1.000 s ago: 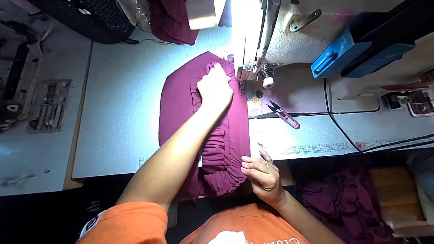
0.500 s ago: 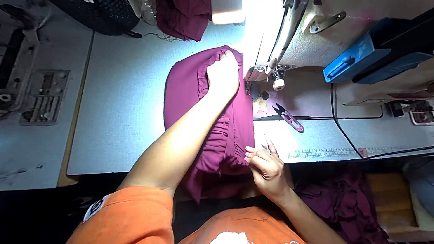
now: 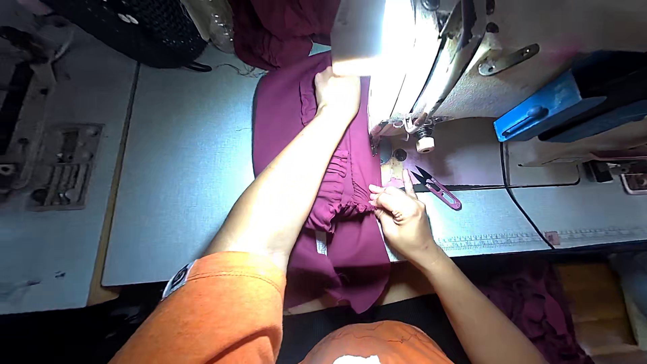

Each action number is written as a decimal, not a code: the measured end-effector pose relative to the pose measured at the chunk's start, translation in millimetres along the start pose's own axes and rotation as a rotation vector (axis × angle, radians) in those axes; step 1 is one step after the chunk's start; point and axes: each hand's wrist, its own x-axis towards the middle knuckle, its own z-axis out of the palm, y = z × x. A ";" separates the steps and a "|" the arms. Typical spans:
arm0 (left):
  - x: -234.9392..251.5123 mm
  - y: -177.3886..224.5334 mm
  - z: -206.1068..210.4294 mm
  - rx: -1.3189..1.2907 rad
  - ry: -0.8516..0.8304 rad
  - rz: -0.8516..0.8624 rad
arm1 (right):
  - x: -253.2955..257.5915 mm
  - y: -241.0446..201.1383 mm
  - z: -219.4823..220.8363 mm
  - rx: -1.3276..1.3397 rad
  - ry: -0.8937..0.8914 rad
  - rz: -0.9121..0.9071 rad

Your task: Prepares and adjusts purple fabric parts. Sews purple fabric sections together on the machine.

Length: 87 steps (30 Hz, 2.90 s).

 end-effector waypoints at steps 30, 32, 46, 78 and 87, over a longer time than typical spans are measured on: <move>-243.6 -29.6 -15.7 -0.161 0.401 0.301 | -86.0 -48.3 -9.8 -0.184 -0.128 -0.047; -255.8 -19.0 -28.4 -0.111 0.473 0.310 | -99.3 -53.3 -12.8 -0.046 -0.126 0.034; -363.5 -3.5 -18.4 -0.292 0.532 0.393 | -147.5 -61.8 6.8 0.776 0.122 0.927; -361.5 16.1 36.6 -0.191 0.271 0.309 | -147.4 -55.9 -51.0 0.545 -0.537 0.168; -351.0 4.0 19.4 -0.255 0.320 0.494 | -9.4 6.7 -45.5 -0.155 -0.336 -0.350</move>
